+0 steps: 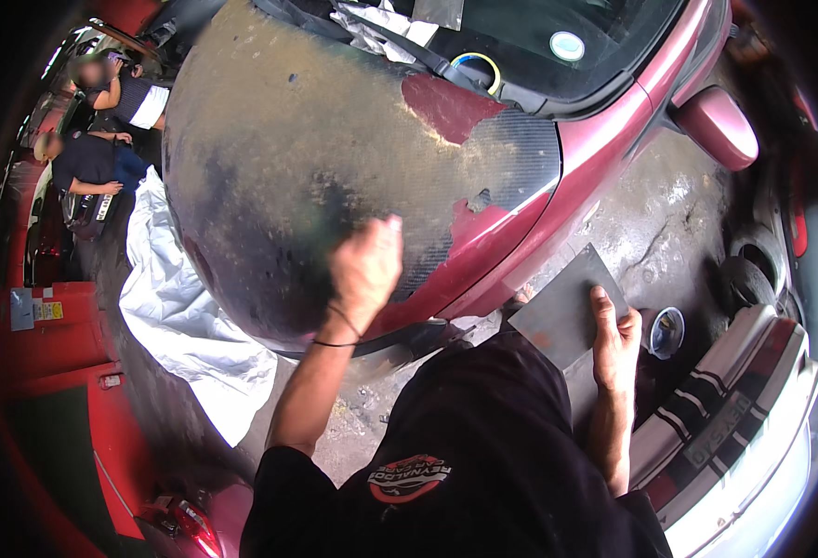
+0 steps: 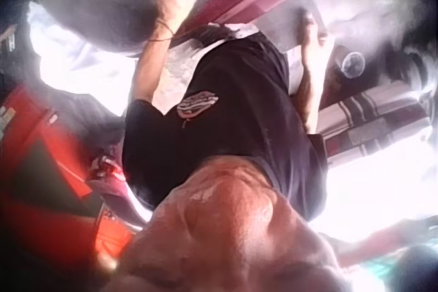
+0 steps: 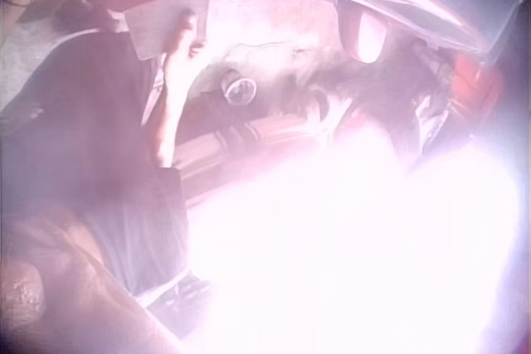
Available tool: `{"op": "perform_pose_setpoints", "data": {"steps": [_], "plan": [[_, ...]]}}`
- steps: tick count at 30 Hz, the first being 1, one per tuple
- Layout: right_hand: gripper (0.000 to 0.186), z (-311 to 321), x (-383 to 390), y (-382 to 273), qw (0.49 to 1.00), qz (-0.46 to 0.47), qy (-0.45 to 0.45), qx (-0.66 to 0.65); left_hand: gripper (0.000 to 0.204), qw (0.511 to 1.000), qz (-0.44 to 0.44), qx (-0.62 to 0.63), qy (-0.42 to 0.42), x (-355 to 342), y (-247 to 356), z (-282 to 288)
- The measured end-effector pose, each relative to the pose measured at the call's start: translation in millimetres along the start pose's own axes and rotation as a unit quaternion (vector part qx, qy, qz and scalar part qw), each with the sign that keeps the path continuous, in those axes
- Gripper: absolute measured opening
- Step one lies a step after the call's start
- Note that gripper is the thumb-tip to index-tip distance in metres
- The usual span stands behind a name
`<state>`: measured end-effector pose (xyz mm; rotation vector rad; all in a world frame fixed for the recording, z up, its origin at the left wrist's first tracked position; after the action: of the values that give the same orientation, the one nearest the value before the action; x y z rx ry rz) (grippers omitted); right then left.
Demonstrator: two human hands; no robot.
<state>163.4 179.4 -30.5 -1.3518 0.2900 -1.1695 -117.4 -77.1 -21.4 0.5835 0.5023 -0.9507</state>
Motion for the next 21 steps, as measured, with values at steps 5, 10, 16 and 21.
{"op": "perform_pose_setpoints", "data": {"steps": [5, 10, 16, 21], "plan": [[0.056, -20.0, 15.0, 8.7, 0.999, -0.026, 0.002, 0.021, 0.026, 0.986, 0.154, -0.01, 0.063, 14.4, -77.0, 109.1], [0.049, -63.0, -8.3, 7.3, 0.991, 0.004, -0.131, 0.038, 0.037, 0.978, 0.182, -0.052, 0.084, 102.3, -89.1, 178.0], [0.051, -94.6, -23.3, -3.8, 0.962, 0.041, -0.244, 0.118, 0.008, 0.92, 0.375, 0.022, 0.11, 241.7, -52.4, 197.7], [0.053, -110.5, -35.9, 7.0, 0.941, 0.048, -0.312, 0.121, 0.016, 0.842, 0.533, -0.016, 0.074, 301.8, 12.9, 198.9]]}}
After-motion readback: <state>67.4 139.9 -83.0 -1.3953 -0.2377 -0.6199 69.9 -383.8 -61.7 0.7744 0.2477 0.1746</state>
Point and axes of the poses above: each hand's wrist, its own x-axis away from the middle knuckle, its own z-axis out of the back of the hand, y = z × x, the point moved 7 cm from there along -x, towards the middle knuckle, and after that the axes turned 11 degrees about -z, right-handed, at the moved point
